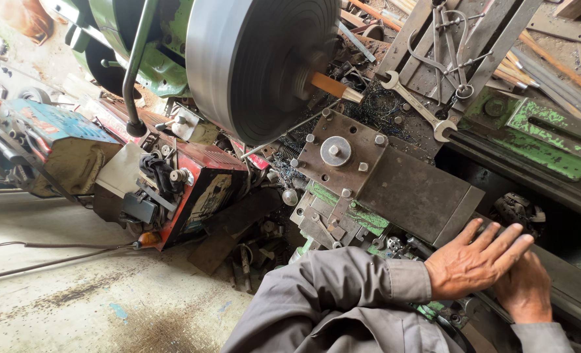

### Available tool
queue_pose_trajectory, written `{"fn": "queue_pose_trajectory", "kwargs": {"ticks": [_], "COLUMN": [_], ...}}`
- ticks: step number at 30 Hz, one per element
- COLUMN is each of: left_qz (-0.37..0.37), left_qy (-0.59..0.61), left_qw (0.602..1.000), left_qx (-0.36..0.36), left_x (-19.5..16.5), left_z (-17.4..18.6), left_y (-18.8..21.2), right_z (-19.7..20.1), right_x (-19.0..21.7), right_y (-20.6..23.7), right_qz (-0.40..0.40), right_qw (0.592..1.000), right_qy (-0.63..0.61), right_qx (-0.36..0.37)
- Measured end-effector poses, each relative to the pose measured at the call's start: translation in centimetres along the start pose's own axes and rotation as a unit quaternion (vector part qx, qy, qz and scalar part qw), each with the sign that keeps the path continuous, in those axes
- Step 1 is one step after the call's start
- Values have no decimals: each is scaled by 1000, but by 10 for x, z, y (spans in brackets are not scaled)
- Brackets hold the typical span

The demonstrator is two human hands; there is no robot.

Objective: The person operates a metal lathe, using a cutting tool to shape a cylindrical metal workpiece. They adjust the machine's controls and feed the tool into the spinning metal, creating metal shavings. Finally, they remove the finished piece and inspect it.

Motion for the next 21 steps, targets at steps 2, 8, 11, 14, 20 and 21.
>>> {"fn": "queue_pose_trajectory", "kwargs": {"ticks": [2,8,11,14,20,21], "left_qz": [-5,-9,-6,-2,4,8], "left_qy": [-18,-95,-105,-97,-72,-66], "left_qw": [1000,995,994,995,997,998], "left_qx": [-4,3,-3,-16,11,20], "left_x": [0,3,3,3,3,4], "left_z": [-7,-21,-17,-11,-10,-10], "left_y": [3,-2,-6,-10,-23,-25], "right_z": [-4,-20,-22,-21,3,6], "right_x": [-6,-32,-42,-47,-36,-35], "right_y": [3,7,5,0,-3,-3], "right_qz": [20,51,23,-49,-183,-229], "right_qw": [1000,992,993,988,968,956], "right_qy": [7,91,84,78,-86,-103], "right_qx": [8,68,84,124,149,155]}}
Point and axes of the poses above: each hand's wrist, its own y-axis away from the middle knuckle, its own z-axis out of the back of the hand, x = y × z, the point moved 4 cm from there along -y, towards the middle knuckle, and after that the axes turned 5 degrees about -y, right-handed, at the moved point
